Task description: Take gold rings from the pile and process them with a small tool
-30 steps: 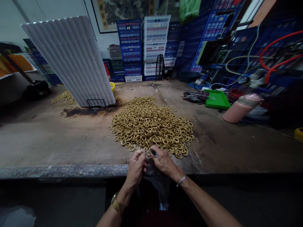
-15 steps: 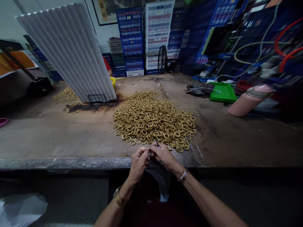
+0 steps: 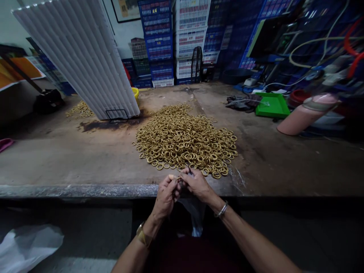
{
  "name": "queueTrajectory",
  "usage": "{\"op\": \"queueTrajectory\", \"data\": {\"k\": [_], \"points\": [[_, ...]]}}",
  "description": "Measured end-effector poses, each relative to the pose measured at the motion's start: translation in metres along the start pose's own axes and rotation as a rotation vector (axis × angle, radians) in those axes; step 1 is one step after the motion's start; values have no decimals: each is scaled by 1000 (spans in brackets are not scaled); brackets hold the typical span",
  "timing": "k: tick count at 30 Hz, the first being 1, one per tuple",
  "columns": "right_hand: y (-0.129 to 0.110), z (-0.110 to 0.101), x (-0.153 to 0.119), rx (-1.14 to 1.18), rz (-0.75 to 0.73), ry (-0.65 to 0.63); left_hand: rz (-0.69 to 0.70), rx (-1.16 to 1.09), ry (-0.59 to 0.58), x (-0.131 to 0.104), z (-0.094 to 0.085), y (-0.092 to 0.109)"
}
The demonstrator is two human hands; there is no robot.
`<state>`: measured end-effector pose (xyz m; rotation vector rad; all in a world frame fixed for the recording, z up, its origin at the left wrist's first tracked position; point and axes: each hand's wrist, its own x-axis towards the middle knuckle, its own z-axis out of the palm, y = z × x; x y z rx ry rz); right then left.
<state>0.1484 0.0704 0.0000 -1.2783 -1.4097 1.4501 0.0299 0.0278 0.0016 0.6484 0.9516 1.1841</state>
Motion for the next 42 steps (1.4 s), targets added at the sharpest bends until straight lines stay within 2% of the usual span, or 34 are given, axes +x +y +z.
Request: {"op": "queueTrajectory", "data": {"k": [2, 5, 8, 12, 22, 28, 32, 35, 39, 42], "points": [[2, 0, 0, -69, -44, 50, -6, -36, 19, 0, 1, 0], [6, -1, -2, -316, -196, 121, 0, -55, 54, 2, 0, -1], [9, -2, -6, -594, -318, 50, 14, -58, 52, 4, -2, -3], [8, -1, -11, -801, -347, -35, 21, -37, 45, 6, -3, -4], [2, -1, -8, -789, -264, -130, 56, 83, 26, 7, -6, -4], [-5, -1, -3, -821, -189, -195, 66, 64, 13, 5, -9, -4], [-9, -2, 7, -991, -127, -130, 36, 6, -42, -11, -4, 11], [-8, 2, 14, -1092, -133, -64, -17, -112, -63, -20, -6, 24], [-8, 17, 23, -1088, -240, -4, -29, -243, -5, -19, -20, 28], [-10, 34, 31, -1132, -267, 14, 26, -274, 60, -17, -33, 27]]}}
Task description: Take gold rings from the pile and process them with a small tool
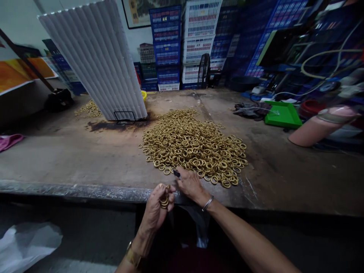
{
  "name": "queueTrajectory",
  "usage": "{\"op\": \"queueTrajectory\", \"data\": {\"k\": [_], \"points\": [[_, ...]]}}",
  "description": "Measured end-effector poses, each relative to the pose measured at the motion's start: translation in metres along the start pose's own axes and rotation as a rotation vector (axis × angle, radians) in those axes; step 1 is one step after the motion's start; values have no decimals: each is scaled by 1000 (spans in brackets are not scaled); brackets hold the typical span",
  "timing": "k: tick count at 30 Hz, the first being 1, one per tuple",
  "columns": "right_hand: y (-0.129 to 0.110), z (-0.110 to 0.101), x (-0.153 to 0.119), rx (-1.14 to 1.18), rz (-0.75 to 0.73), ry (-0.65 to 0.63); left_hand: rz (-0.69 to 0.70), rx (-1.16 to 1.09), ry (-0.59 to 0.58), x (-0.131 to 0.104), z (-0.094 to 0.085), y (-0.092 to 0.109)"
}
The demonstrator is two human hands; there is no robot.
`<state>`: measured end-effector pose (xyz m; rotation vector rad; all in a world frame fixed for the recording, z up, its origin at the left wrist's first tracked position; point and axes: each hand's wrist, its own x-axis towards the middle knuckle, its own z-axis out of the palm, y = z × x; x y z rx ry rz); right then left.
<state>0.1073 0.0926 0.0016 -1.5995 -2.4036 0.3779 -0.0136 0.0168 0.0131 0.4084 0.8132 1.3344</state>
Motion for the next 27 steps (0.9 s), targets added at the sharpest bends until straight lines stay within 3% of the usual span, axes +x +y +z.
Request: {"op": "queueTrajectory", "data": {"k": [6, 13, 15, 18, 22, 27], "points": [[-16, 7, 14, -128, 54, -47, -2, -117, -11, -1, -16, 8], [-7, 9, 14, -79, 42, -13, -119, -251, 2, 10, -22, 5], [0, 4, 13, 43, 56, 9, -106, -229, 15, 14, -19, 4], [10, -8, 10, 428, 78, 8, -88, -161, 29, 21, -13, 3], [22, -19, -1, 922, 177, -99, -98, -86, 21, 29, -3, -1], [30, -24, -16, 1194, 246, -247, -13, 136, 14, 32, 10, -14]]}}
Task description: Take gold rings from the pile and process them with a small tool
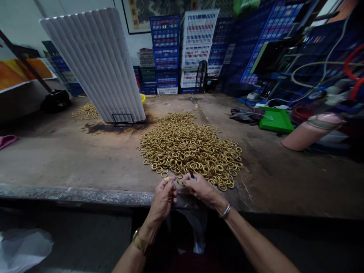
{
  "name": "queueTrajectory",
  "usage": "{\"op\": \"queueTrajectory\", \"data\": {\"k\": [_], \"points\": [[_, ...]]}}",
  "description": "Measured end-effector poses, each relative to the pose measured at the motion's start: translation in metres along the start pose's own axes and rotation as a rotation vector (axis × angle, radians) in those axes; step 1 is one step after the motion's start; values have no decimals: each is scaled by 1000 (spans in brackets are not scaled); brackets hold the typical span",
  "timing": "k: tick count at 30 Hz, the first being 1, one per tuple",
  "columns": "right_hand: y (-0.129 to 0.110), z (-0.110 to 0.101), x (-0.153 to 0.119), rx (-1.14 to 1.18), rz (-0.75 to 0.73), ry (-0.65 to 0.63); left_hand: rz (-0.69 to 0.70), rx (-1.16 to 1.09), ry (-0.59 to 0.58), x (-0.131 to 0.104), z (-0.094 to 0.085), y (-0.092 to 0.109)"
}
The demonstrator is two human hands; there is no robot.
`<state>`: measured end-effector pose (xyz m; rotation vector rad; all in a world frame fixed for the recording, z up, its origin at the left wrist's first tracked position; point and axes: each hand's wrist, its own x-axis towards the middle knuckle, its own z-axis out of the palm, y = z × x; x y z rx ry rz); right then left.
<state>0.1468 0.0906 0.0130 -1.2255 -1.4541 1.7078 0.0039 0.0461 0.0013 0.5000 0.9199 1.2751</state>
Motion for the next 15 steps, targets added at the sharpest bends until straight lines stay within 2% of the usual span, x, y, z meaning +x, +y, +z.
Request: {"op": "queueTrajectory", "data": {"k": [5, 11, 15], "points": [[-2, 2, -6, 60, -3, -45, 46, 236, -2, -1, 7, -10], [3, 7, -8, -17, -7, 64, 160, 429, 78, -3, 11, -17], [8, 7, -5, -88, -38, 139, 128, 460, 58, -7, 15, -17]]}}
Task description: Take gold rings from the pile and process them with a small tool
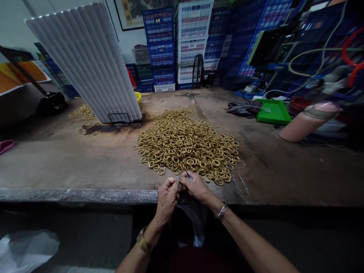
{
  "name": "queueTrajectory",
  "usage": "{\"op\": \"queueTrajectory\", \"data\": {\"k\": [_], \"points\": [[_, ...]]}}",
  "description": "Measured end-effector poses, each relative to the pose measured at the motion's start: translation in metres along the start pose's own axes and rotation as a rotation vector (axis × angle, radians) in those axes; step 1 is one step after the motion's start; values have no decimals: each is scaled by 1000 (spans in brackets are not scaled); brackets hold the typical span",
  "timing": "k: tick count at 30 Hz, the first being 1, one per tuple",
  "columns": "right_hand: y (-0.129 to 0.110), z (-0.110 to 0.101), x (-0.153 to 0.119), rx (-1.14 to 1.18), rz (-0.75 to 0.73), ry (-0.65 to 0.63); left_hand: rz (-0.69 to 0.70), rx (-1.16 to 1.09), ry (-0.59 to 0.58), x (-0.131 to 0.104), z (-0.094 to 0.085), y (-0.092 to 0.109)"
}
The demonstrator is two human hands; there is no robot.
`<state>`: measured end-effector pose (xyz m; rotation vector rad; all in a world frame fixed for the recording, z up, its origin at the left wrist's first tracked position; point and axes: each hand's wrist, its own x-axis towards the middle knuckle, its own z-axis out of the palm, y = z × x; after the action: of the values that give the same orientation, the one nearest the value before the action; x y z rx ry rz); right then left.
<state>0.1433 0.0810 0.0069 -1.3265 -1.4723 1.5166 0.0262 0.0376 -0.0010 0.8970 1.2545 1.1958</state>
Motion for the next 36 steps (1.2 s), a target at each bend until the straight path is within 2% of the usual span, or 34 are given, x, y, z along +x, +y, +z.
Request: {"op": "queueTrajectory", "data": {"k": [3, 6, 9, 11, 15, 19, 25, 27, 31, 33, 36], "points": [[1, -1, 1, -24, -15, 23, -61, -36, -95, -2, 0, 2], [2, -2, 0, -2, -5, -11, -89, -79, -161, -2, 0, 2], [3, -3, 0, 44, 28, -33, -83, -120, -167, -4, -1, 1], [5, -4, 2, 4, 5, 23, -74, -133, -154, -5, -1, 0], [11, -5, 1, -329, -184, 152, -57, -100, -109, -5, -2, 1], [13, -1, -7, -709, -344, 28, -40, -77, -96, -3, -3, -1], [8, 1, -7, -914, -295, -44, -2, -57, -55, -9, -5, 5], [8, 2, -3, -960, -268, -27, -12, -72, -87, -16, -7, 11], [7, 13, 8, -1013, -270, 21, -66, -311, -147, -27, -15, 19], [3, 23, 13, -1016, -299, 55, -93, -449, -120, -27, -22, 18], [-5, 39, 21, -1059, -316, 68, -99, -533, -69, -24, -36, 14]]}}
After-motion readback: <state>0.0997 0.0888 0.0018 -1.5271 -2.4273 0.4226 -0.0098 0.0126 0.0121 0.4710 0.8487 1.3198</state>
